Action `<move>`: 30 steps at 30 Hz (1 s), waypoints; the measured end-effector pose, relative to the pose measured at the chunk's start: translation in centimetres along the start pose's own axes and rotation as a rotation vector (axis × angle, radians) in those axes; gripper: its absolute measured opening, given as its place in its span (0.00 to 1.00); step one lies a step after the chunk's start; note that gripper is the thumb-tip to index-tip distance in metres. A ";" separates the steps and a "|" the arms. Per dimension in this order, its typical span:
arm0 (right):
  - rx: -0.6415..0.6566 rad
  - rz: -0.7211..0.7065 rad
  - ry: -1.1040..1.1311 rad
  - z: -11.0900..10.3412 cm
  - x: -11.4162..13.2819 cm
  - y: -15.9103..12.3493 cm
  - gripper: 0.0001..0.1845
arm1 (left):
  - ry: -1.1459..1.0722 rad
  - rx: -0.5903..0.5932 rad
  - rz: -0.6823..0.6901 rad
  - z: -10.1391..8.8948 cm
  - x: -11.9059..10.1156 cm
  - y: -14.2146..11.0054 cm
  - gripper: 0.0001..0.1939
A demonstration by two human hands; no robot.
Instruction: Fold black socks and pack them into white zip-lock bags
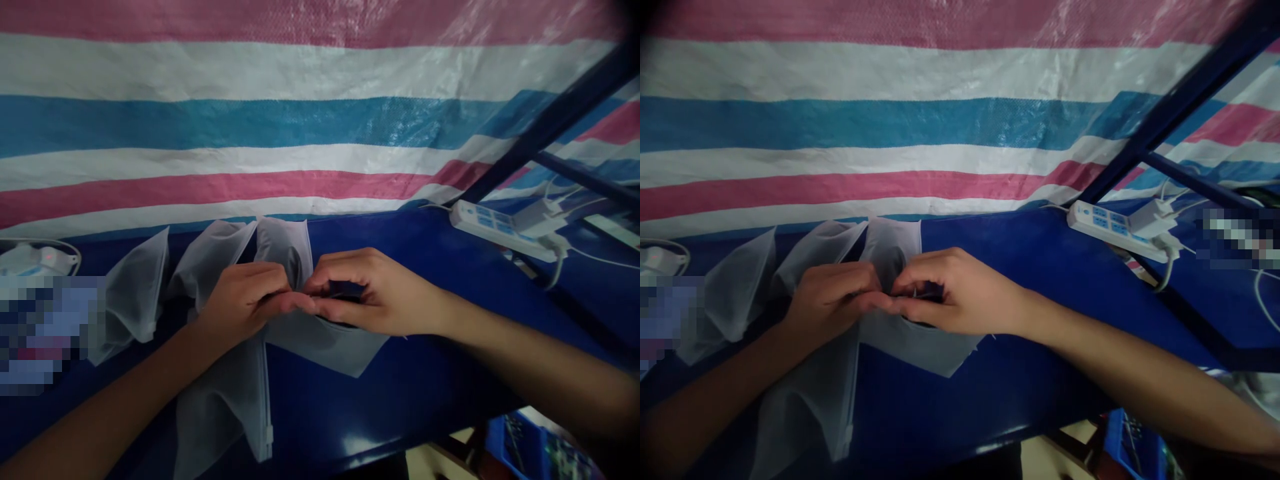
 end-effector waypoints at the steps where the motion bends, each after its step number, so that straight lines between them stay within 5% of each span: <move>1: 0.001 0.006 -0.006 0.0 0.4 0.4 0.06 | 0.004 0.000 0.007 0.0 0.0 0.0 0.28; 7: 0.020 0.051 -0.164 0.0 1.4 1.7 0.07 | 0.065 -0.030 0.026 0.0 0.0 0.0 0.26; 18: 0.088 0.084 -0.244 -0.8 2.0 -0.1 0.02 | 0.013 -0.009 0.029 0.2 -0.1 0.0 0.24; 24: 0.066 0.044 -0.252 -0.9 1.5 -0.5 0.03 | -0.106 0.074 0.056 0.2 0.0 0.3 0.12; 30: 0.109 0.071 -0.252 -1.7 1.7 -1.1 0.04 | -0.094 0.029 0.072 0.4 -0.2 0.1 0.07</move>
Point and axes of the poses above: each hand's wrist, its own y-axis towards the middle knuckle, its own z-axis out of the palm, x = y × z, the point moved 1 cm from there along y, towards the middle knuckle, and after that the axes turned 13 degrees about x, right-handed, at the moved point
